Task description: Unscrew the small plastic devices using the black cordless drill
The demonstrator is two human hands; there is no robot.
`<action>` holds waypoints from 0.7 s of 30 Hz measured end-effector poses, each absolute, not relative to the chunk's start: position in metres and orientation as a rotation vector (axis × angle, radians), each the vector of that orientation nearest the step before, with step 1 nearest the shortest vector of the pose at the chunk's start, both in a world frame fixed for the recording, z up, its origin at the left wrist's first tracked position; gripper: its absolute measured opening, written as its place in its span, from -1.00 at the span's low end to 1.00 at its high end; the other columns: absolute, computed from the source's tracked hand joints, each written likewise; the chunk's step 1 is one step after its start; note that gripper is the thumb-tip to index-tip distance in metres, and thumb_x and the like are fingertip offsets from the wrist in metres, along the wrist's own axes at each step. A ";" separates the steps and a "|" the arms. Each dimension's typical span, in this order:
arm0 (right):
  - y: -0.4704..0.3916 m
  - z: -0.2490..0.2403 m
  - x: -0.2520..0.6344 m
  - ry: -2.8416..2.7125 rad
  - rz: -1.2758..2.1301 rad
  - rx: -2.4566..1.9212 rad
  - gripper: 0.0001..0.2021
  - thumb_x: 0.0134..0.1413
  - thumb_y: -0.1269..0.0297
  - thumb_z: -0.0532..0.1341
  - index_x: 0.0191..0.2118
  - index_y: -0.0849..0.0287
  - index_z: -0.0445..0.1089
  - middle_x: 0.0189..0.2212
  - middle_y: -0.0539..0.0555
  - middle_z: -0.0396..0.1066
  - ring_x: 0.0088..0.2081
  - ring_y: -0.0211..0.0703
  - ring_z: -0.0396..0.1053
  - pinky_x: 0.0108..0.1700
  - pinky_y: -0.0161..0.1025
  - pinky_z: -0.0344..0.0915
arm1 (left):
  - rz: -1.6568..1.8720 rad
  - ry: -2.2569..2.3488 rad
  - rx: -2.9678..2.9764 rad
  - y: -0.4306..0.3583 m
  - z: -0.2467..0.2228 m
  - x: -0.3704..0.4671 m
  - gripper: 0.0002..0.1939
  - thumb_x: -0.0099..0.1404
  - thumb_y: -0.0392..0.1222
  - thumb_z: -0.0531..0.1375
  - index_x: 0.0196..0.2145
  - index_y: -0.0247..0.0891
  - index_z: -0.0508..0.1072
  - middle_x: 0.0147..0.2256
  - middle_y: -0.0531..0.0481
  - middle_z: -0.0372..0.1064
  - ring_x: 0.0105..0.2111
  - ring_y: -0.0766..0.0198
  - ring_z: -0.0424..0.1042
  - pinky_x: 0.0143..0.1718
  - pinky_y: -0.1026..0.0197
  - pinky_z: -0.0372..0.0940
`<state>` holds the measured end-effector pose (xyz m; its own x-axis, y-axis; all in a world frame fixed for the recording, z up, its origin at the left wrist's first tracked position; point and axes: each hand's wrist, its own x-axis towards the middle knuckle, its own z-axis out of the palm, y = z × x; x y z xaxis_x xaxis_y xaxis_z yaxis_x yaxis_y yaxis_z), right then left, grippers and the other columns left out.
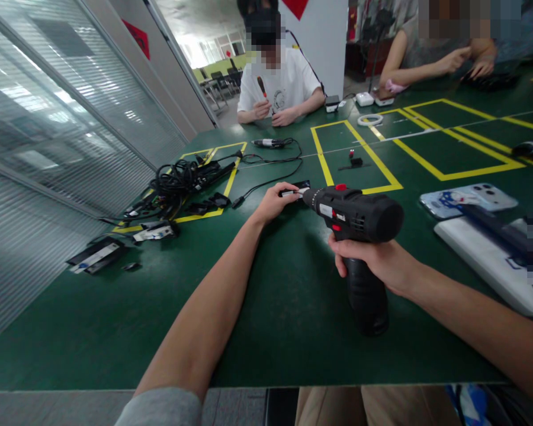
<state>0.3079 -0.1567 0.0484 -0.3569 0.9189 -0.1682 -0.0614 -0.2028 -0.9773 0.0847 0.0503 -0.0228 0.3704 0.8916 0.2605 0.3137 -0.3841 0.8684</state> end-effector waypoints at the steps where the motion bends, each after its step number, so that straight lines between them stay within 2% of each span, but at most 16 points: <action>1: -0.157 0.049 0.307 -1.290 1.663 -1.087 -0.85 0.12 0.17 0.27 -0.32 0.14 0.40 -0.61 -0.02 0.42 -0.49 -0.14 0.32 -0.29 -0.13 0.17 | 0.983 1.048 1.887 0.050 -0.022 0.085 -0.69 0.10 -0.04 0.33 -0.21 -0.22 0.56 -0.15 -0.04 0.50 -0.10 0.17 0.42 0.05 0.10 0.26; 21: -0.158 0.048 0.309 -1.289 1.668 -1.097 -0.85 0.10 0.17 0.28 -0.32 0.13 0.40 -0.61 -0.01 0.41 -0.49 -0.13 0.31 -0.29 -0.12 0.18 | 0.993 1.038 1.879 0.051 -0.023 0.085 -0.64 0.05 -0.03 0.36 -0.21 -0.25 0.55 -0.18 -0.03 0.49 -0.17 0.22 0.42 -0.01 0.14 0.26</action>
<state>0.3091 -0.1575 0.0481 -0.3546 0.9172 -0.1819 -0.0549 -0.2146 -0.9752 0.0848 0.0509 -0.0230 0.3680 0.8916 0.2640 0.3027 -0.3833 0.8726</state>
